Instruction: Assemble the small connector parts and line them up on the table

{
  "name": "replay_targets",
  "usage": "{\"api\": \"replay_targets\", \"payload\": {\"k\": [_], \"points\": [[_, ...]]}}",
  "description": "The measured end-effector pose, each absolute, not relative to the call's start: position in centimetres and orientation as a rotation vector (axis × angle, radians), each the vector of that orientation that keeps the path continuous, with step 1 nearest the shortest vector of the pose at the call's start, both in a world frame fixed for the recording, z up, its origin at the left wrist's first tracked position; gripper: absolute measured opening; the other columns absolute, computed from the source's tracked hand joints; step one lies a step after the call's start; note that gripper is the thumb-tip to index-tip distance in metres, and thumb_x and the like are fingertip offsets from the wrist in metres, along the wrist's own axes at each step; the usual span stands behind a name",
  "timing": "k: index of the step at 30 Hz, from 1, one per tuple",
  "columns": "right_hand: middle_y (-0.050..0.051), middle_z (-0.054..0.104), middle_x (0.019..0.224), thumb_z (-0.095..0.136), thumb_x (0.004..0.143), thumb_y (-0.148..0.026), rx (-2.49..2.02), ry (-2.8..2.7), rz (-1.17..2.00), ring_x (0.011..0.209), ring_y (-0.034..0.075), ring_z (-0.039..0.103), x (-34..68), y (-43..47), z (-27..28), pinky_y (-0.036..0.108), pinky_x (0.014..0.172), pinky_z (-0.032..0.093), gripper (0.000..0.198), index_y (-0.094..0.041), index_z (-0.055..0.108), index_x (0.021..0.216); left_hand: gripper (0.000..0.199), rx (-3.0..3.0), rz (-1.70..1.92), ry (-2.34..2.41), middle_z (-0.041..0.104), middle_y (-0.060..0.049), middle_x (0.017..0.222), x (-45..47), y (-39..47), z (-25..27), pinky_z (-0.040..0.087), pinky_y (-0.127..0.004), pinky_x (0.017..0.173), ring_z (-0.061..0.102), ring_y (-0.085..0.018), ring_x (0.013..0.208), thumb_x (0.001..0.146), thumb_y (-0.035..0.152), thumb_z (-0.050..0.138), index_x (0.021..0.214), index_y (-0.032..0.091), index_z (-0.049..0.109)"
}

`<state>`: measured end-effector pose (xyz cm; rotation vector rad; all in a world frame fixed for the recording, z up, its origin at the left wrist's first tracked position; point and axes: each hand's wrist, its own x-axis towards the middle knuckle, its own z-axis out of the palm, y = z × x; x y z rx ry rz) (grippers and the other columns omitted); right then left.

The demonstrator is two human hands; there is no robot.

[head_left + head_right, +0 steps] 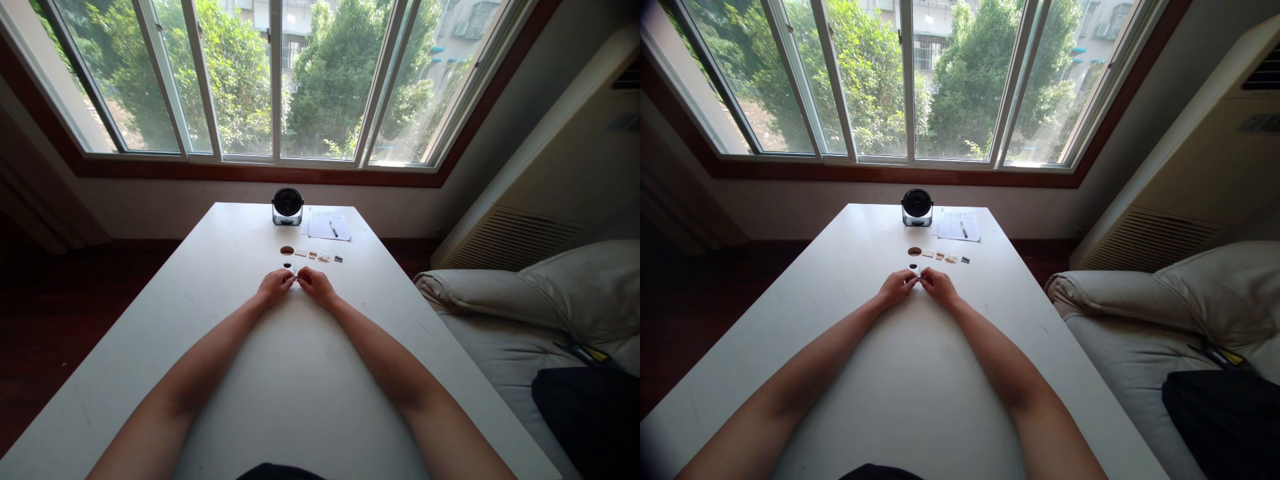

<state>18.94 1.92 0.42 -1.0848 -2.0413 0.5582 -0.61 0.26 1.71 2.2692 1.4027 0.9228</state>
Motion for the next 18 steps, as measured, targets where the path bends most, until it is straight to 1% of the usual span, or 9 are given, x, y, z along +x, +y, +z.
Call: {"api": "replay_targets", "payload": {"k": [4,11,18], "points": [[-0.002,0.062,0.070,0.056,0.088,-0.038,-1.091,-2.070,0.527,0.062,0.013,0.051,19.06,1.98,0.45,0.024,0.063,0.039,0.019,-0.022,0.065,0.090,0.019,2.209,0.991,1.400,0.069,-0.004,0.089,-0.61,0.32,1.54,0.048,-0.028,0.072,0.061,-0.017,0.077,0.090,0.033,0.054,0.092,0.023,0.070],[-0.001,0.064,0.071,0.056,0.089,-0.038,-1.106,-2.076,0.518,0.063,0.013,0.051,19.07,2.21,0.21,0.024,0.064,0.039,0.019,-0.022,0.067,0.087,0.012,2.226,1.043,1.348,0.066,-0.002,0.086,-0.59,0.29,1.41,0.048,-0.027,0.070,0.060,-0.015,0.072,0.088,0.029,0.058,0.091,0.022,0.067],[-0.002,0.063,0.071,0.057,0.088,-0.038,-1.086,-2.061,0.532,0.062,0.013,0.051,19.03,2.22,0.08,0.024,0.063,0.040,0.018,-0.022,0.065,0.088,0.016,2.258,1.035,1.343,0.067,-0.003,0.091,-0.71,0.46,1.27,0.047,-0.028,0.072,0.062,-0.016,0.078,0.092,0.029,0.055,0.094,0.023,0.069]]}}
